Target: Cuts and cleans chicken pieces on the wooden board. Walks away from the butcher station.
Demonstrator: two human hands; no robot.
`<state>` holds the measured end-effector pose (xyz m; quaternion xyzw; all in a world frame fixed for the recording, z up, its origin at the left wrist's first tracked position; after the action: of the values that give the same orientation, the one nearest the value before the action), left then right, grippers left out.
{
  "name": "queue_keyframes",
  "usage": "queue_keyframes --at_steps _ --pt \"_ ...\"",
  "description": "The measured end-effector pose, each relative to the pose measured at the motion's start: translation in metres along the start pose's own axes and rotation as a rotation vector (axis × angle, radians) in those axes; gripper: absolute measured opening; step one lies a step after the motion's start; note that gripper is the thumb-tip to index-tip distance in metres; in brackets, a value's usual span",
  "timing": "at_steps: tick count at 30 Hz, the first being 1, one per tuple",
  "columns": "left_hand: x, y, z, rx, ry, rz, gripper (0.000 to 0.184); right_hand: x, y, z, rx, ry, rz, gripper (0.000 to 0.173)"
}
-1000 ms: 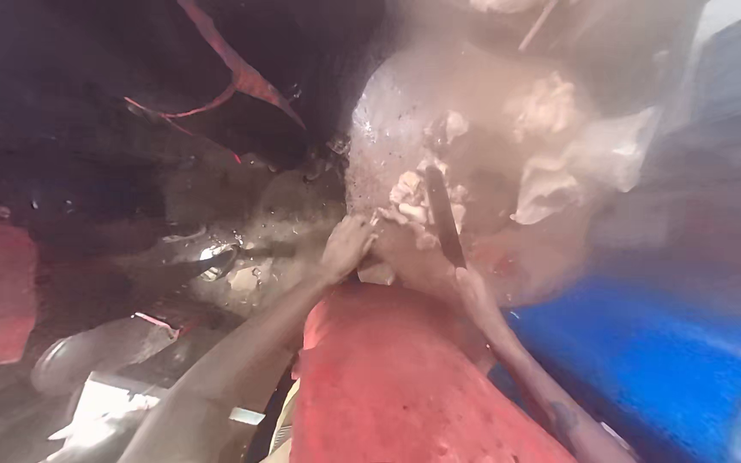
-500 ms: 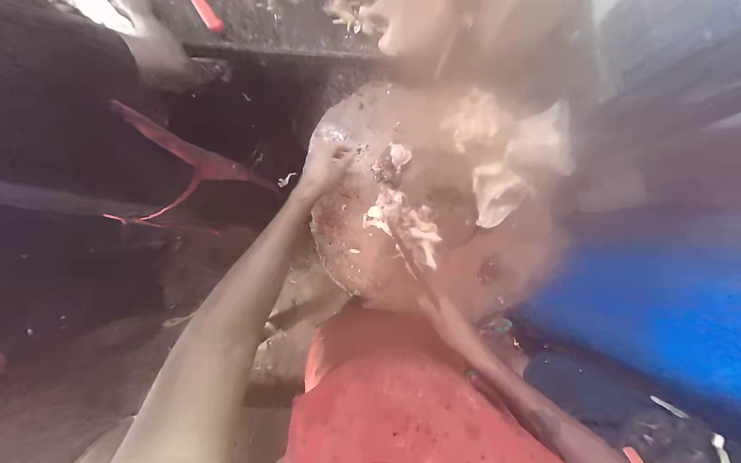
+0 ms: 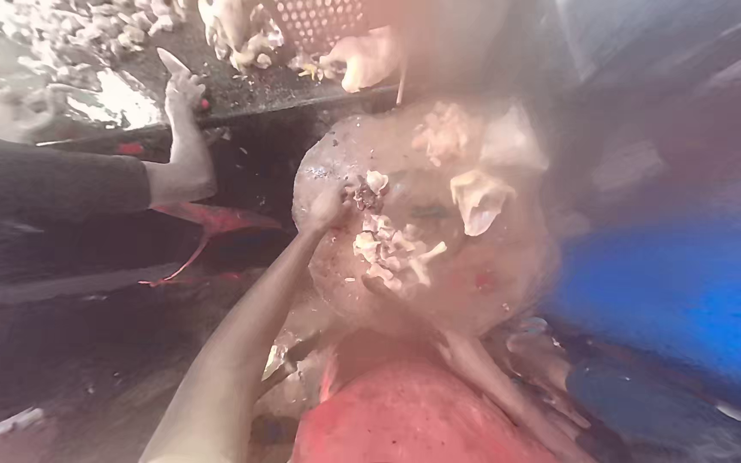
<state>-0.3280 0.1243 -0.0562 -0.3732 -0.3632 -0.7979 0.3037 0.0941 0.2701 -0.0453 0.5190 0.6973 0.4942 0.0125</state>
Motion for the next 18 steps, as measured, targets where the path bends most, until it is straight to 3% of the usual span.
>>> queue_keyframes --at_steps 3,6,8,10,15,18 --pt "-0.002 -0.019 0.016 -0.182 -0.230 0.045 0.041 0.009 -0.006 -0.002 0.048 -0.016 -0.011 0.044" --pt "0.004 -0.034 0.019 -0.146 -0.371 0.027 0.029 0.025 -0.010 -0.003 0.109 -0.026 -0.030 0.049" --pt "0.006 -0.022 0.013 -0.125 -0.354 -0.037 0.030 0.032 -0.008 -0.001 0.079 -0.077 -0.037 0.052" --pt "0.004 0.013 0.000 -0.044 -0.154 -0.134 0.036 0.029 -0.006 0.005 0.009 -0.205 -0.044 0.053" --pt "-0.024 0.148 -0.023 0.353 0.642 -0.156 0.024 0.016 -0.004 0.013 -0.023 -0.421 0.038 0.052" --pt "-0.056 0.209 -0.052 0.570 0.802 -0.088 0.022 0.021 -0.008 -0.018 0.070 -0.402 0.033 0.050"
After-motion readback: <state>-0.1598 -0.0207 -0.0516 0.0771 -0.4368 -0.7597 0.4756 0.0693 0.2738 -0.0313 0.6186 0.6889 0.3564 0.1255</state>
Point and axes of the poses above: each hand's wrist, its own y-axis away from the middle knuckle, its own x-axis out of the back of the hand, z = x × y, the point moved 3 cm from there along -y, towards the middle knuckle, and after that the axes turned 3 degrees about -y, right-handed, at the moved point
